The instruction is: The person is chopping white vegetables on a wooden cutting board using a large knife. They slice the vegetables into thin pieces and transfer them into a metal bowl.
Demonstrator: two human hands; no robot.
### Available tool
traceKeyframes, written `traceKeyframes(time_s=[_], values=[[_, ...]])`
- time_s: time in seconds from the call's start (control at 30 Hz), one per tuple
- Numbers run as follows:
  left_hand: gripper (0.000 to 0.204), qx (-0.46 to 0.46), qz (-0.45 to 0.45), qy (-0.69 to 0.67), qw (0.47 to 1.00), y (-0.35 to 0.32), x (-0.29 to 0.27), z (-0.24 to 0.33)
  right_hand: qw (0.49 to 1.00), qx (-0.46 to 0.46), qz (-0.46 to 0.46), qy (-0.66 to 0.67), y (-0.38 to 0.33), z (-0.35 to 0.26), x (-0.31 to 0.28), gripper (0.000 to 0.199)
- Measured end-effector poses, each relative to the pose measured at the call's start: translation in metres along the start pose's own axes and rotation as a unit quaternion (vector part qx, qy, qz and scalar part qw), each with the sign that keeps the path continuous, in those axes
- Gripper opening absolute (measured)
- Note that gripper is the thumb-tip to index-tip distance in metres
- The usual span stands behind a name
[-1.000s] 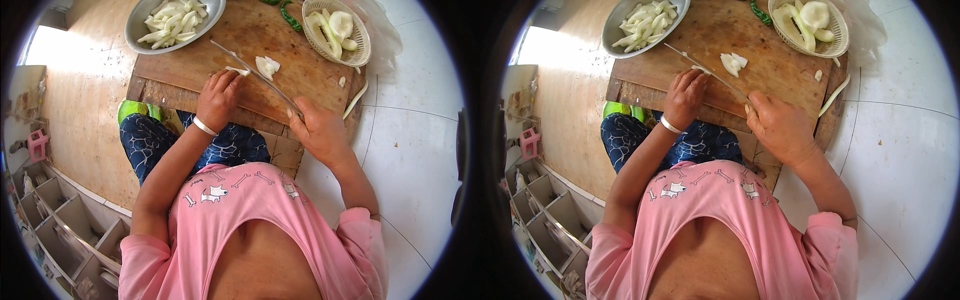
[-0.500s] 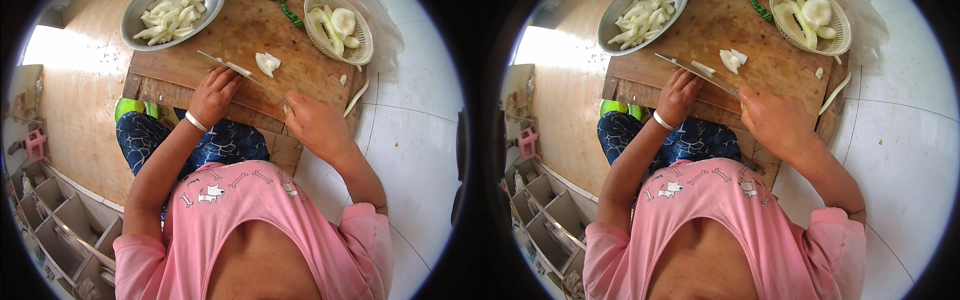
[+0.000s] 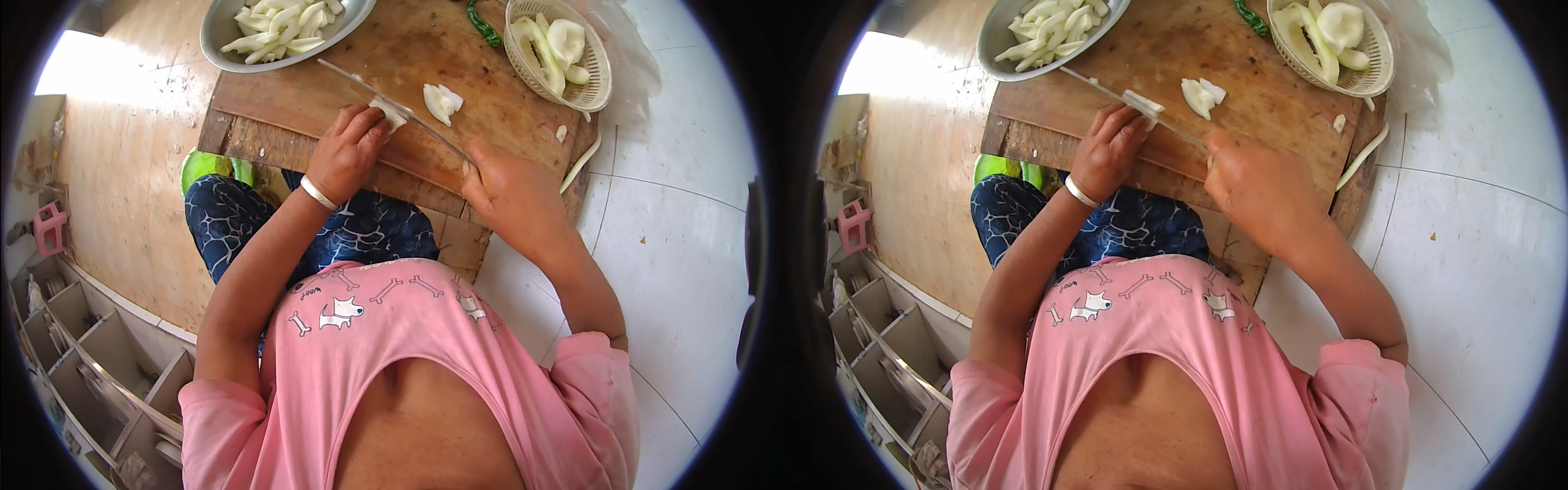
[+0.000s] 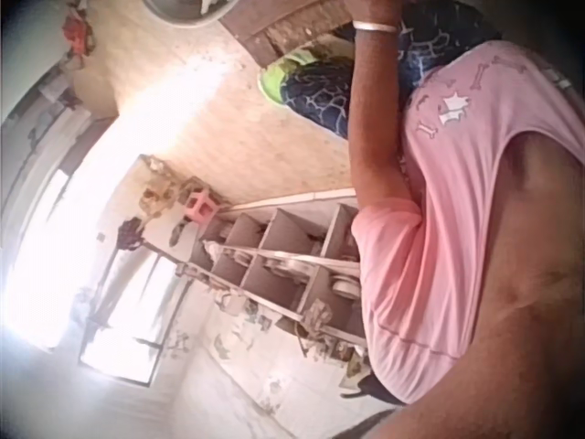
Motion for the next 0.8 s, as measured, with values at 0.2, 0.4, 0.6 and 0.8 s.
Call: traceKeyframes(time_s=[0.2, 0.4, 0.6, 0.8], values=[[0.029, 0.001, -0.001, 0.010, 1.000, 0.003, -0.003, 0.005, 0.997, 0.020, -0.053, -0.060, -0.001, -0.006, 0.008, 0.016], [0.029, 0.002, 0.015, 0.016, 1.000, 0.001, 0.000, 0.004, 0.999, 0.042, -0.030, 0.003, 0.009, 0.004, 0.030, 0.016], [0.028, -0.003, 0.016, 0.007, 1.000, 0.007, 0.004, 0.004, 0.998, 0.059, -0.034, 0.017, 0.000, 0.004, 0.010, 0.017], [0.029, 0.006, 0.027, 0.010, 1.000, 0.003, 0.009, 0.002, 0.996, 0.054, -0.066, 0.004, -0.001, 0.001, -0.001, 0.017]])
Point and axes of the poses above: each hand's wrist, its own y-axis towards the middle knuckle, its own x-axis out of the palm, z = x × y, the point moved 3 cm from there along y, towards the middle knuckle
